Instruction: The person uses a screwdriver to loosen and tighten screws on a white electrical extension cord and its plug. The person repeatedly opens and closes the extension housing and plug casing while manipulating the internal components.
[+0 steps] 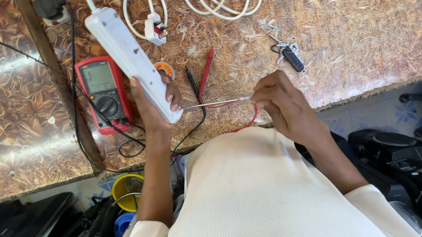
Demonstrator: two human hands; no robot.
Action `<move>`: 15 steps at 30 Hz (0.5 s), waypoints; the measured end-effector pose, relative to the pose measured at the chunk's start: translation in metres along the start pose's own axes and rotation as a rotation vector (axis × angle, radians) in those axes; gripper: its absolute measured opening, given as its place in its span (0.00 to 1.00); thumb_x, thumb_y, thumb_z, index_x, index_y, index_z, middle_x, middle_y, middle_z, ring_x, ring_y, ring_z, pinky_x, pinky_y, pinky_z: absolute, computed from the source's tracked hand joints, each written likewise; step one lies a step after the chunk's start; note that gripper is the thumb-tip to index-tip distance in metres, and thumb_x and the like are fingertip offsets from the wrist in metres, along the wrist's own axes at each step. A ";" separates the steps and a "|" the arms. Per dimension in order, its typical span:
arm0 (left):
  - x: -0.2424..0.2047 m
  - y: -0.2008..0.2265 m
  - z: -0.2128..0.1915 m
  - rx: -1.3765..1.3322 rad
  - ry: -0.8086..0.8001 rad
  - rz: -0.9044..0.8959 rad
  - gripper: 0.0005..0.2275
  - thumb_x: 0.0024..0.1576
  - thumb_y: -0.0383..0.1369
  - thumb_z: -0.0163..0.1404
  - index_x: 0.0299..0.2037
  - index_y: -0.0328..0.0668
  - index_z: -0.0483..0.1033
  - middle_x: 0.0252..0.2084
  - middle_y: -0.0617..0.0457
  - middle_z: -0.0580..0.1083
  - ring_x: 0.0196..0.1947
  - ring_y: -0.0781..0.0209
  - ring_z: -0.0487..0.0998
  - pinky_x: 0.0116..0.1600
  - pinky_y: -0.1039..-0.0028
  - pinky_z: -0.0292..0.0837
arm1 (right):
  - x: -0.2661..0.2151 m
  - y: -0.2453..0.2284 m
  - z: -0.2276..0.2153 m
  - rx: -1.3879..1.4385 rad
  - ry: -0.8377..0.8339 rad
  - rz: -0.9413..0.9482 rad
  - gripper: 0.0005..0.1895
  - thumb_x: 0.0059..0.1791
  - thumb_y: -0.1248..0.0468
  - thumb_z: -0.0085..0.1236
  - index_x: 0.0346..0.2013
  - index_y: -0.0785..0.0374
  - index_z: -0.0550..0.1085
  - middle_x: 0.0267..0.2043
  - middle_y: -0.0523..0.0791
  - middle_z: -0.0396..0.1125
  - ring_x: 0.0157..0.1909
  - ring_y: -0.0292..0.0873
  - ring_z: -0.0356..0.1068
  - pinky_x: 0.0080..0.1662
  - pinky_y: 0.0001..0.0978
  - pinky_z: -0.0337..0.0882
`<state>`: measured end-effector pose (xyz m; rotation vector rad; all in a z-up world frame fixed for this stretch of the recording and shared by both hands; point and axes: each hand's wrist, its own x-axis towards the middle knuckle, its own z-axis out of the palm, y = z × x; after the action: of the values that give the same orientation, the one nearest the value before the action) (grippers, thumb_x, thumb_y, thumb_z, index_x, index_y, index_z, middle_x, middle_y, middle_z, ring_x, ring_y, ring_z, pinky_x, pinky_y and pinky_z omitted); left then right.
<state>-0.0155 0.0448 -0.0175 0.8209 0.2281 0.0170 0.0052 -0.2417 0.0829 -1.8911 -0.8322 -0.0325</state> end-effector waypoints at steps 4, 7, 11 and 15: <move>-0.003 -0.003 0.002 -0.046 -0.013 0.017 0.29 0.61 0.65 0.32 0.38 0.47 0.72 0.17 0.61 0.68 0.10 0.69 0.71 0.15 0.83 0.69 | -0.009 0.007 0.004 -0.207 0.057 0.091 0.09 0.60 0.65 0.46 0.45 0.64 0.74 0.31 0.48 0.65 0.23 0.51 0.67 0.29 0.36 0.69; -0.003 0.002 0.000 -0.037 0.010 0.029 0.30 0.61 0.65 0.32 0.38 0.46 0.72 0.16 0.61 0.68 0.10 0.69 0.71 0.15 0.83 0.69 | -0.003 -0.005 -0.002 -0.319 -0.046 0.046 0.13 0.57 0.56 0.53 0.49 0.61 0.75 0.37 0.48 0.67 0.30 0.53 0.71 0.31 0.43 0.72; -0.002 0.007 0.000 -0.024 0.022 -0.018 0.29 0.60 0.65 0.34 0.37 0.47 0.71 0.16 0.62 0.67 0.09 0.71 0.70 0.15 0.85 0.67 | 0.001 -0.007 -0.001 -0.070 -0.054 0.044 0.07 0.57 0.69 0.50 0.49 0.64 0.74 0.39 0.50 0.65 0.32 0.53 0.70 0.33 0.40 0.72; -0.001 0.006 0.002 -0.018 0.017 -0.028 0.29 0.60 0.66 0.33 0.37 0.48 0.71 0.16 0.63 0.67 0.09 0.71 0.69 0.15 0.85 0.67 | -0.017 0.016 0.006 -0.223 -0.022 0.062 0.06 0.58 0.65 0.53 0.44 0.62 0.77 0.30 0.47 0.66 0.22 0.48 0.67 0.29 0.36 0.71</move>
<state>-0.0157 0.0476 -0.0112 0.7996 0.2549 0.0001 -0.0011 -0.2497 0.0611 -2.1293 -0.8116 -0.0693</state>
